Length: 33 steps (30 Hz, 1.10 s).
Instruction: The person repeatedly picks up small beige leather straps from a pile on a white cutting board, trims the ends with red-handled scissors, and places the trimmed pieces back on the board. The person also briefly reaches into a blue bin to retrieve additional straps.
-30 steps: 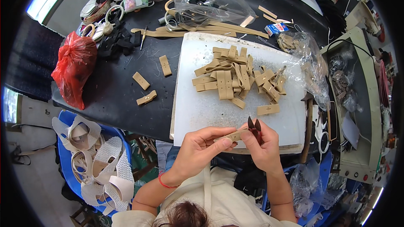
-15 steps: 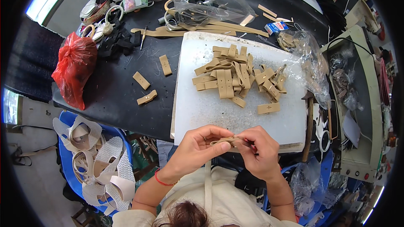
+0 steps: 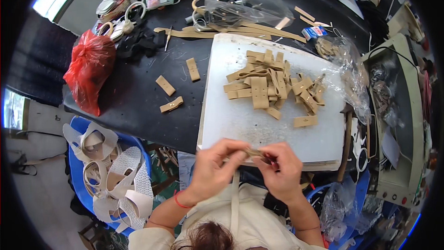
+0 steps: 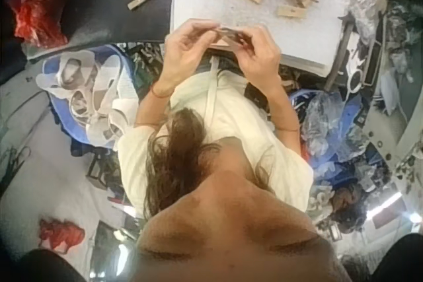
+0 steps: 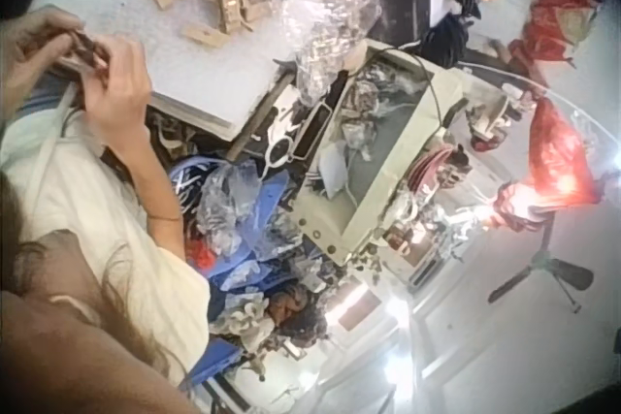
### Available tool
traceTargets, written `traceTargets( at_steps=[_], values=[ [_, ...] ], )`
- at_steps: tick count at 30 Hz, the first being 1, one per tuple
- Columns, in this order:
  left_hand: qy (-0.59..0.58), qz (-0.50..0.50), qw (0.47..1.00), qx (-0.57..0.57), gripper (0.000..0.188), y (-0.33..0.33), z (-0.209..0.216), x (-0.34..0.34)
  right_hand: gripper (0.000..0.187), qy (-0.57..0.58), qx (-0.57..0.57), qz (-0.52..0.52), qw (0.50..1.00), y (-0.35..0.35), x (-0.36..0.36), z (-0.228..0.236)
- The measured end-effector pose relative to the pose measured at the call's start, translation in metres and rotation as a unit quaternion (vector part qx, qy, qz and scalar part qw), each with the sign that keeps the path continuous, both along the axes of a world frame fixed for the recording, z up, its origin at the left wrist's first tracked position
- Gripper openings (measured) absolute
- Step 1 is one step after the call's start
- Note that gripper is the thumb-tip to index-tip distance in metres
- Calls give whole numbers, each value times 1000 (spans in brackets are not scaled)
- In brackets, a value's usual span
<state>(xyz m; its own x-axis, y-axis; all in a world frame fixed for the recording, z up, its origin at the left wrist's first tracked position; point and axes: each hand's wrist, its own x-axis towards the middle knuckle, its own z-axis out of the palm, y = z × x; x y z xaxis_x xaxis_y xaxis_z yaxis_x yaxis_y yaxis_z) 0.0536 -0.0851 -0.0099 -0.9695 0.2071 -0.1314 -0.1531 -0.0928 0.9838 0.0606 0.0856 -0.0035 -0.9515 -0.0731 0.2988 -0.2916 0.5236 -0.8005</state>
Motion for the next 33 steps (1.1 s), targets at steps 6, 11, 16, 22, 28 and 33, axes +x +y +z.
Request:
traceTargets(
  at_steps=[6,11,16,22,28,33],
  values=[
    [196,229,819,-488,18,-81,-34,-46,28,20,224,-272,936,67,-29,-14],
    [246,249,736,-579,21,-78,-36,-59,23,-30,134,-302,943,63,-34,-21],
    [222,46,946,-230,40,-14,14,-33,17,-117,-25,-119,986,44,-20,9],
    [-114,-151,976,105,39,22,14,-25,24,-10,25,-21,999,30,-22,14],
    [-111,-67,980,151,38,26,9,-21,31,160,230,-49,959,30,-9,7],
    [-96,-71,985,123,41,27,5,-17,31,169,272,-27,947,31,-9,7]
  ],
)
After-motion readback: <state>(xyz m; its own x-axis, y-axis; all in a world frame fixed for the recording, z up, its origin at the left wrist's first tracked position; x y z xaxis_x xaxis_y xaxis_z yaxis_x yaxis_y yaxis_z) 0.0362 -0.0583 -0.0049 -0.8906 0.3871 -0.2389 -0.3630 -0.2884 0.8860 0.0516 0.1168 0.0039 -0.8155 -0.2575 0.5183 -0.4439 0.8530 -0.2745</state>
